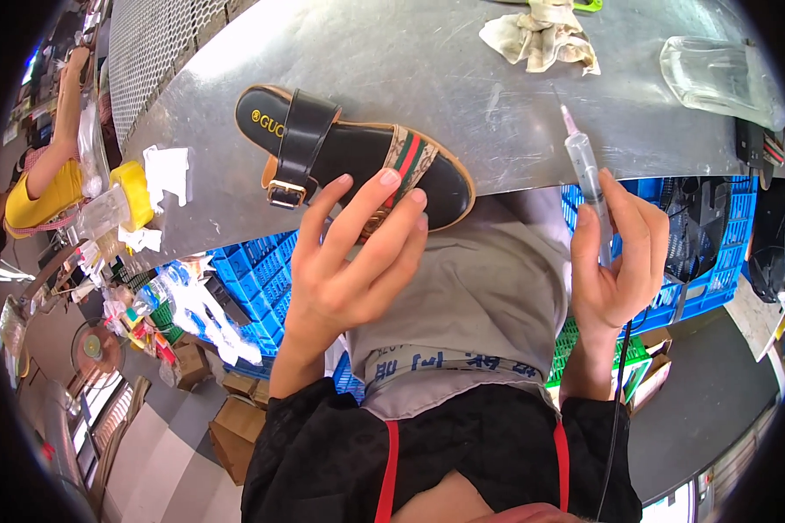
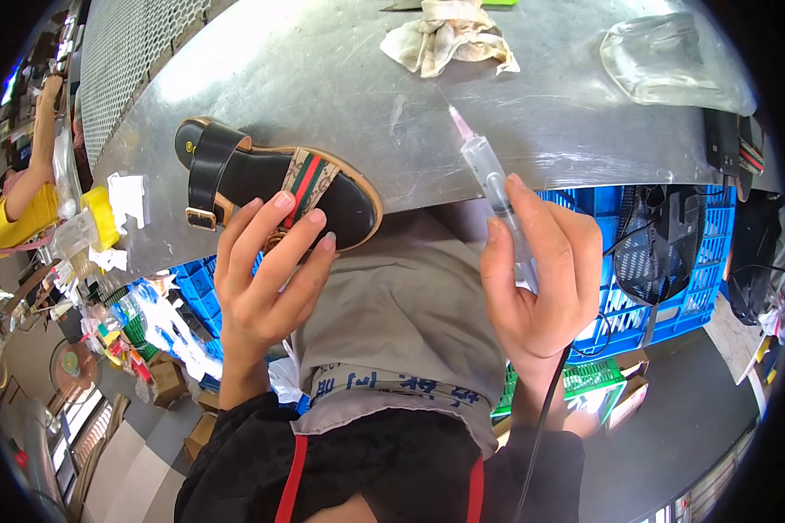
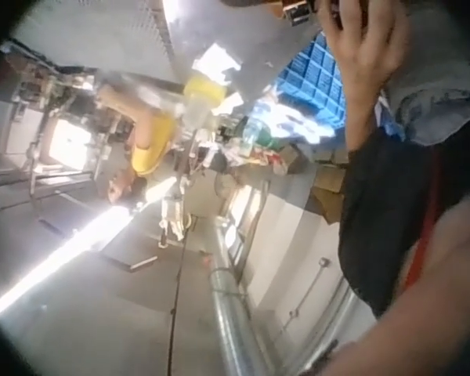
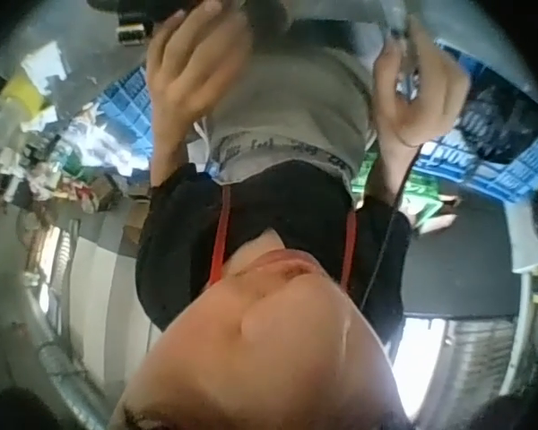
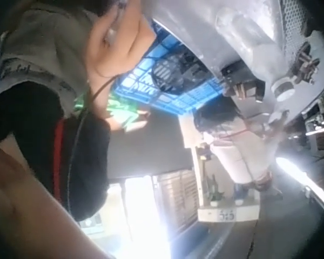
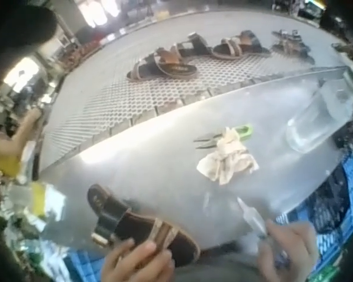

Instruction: Applying adhesive to sandals using a syringe and wiping them with a cloth.

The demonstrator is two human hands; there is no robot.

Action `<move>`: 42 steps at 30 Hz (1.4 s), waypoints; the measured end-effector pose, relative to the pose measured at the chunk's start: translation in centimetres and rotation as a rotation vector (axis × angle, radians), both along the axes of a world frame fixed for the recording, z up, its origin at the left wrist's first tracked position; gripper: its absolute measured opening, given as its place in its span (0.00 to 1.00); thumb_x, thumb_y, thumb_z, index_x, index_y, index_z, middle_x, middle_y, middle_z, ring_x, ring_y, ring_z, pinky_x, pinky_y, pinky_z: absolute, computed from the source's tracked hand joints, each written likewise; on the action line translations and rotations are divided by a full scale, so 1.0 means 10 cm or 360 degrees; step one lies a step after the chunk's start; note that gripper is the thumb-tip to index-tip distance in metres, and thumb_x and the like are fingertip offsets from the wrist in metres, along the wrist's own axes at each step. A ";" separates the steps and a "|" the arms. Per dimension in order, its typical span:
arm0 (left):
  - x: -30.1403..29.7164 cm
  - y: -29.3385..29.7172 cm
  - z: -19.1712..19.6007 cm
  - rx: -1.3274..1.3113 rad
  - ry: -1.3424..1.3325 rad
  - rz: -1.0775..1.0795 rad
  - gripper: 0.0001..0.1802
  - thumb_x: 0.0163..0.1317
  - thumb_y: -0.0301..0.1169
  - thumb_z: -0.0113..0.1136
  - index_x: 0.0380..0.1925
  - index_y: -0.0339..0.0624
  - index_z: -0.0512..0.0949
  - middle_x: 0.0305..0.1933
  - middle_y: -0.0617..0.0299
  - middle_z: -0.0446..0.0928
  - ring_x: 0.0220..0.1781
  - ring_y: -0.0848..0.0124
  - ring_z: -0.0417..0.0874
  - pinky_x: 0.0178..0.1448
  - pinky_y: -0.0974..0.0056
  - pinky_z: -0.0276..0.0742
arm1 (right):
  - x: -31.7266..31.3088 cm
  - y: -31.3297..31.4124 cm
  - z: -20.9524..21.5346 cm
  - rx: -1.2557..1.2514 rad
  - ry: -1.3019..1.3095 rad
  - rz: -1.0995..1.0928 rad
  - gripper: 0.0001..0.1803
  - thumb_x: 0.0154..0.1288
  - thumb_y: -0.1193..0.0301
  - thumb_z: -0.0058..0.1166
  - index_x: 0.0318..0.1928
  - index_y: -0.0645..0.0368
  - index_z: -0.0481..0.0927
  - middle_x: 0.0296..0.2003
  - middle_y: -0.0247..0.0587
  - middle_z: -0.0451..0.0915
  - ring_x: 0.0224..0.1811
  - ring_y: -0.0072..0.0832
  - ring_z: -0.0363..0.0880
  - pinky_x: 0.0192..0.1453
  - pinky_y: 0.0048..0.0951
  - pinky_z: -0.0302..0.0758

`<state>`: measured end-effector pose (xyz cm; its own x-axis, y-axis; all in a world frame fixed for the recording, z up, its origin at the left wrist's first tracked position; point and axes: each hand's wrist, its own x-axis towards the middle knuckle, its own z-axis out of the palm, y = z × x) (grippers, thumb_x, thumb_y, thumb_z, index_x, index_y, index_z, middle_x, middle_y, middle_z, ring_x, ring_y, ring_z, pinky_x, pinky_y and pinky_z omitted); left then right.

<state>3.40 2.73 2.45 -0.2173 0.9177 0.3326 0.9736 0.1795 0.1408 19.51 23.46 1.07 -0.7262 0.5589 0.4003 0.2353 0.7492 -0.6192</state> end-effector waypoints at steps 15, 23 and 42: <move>0.01 -0.09 0.02 -0.0050 -0.0131 0.0036 0.12 0.48 0.22 0.71 0.35 0.45 0.85 0.53 0.62 0.84 0.63 0.57 0.81 0.65 0.46 0.78 | -0.41 -0.05 0.09 0.0367 -0.0211 -0.0029 0.23 0.54 0.81 0.67 0.53 0.59 0.84 0.43 0.40 0.79 0.39 0.36 0.78 0.43 0.35 0.74; 0.01 -0.08 0.02 -0.0030 -0.0163 0.0056 0.10 0.49 0.22 0.71 0.33 0.44 0.85 0.53 0.63 0.84 0.63 0.58 0.81 0.65 0.48 0.78 | -0.46 -0.10 0.23 0.0473 -0.0577 0.0018 0.25 0.53 0.79 0.64 0.54 0.58 0.83 0.44 0.39 0.80 0.39 0.36 0.79 0.43 0.37 0.72; -0.01 -0.07 0.03 -0.0055 -0.0207 0.0037 0.10 0.49 0.23 0.70 0.33 0.45 0.84 0.51 0.65 0.85 0.63 0.58 0.79 0.64 0.49 0.78 | -0.15 -0.16 0.14 -0.0025 -0.0100 0.0210 0.23 0.53 0.87 0.64 0.52 0.61 0.85 0.41 0.43 0.81 0.37 0.35 0.81 0.41 0.32 0.78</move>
<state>3.29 2.00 2.70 -0.2778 0.9223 0.2687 0.9431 0.2085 0.2591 18.04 21.84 2.42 -0.8170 0.4628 0.3439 0.1739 0.7664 -0.6183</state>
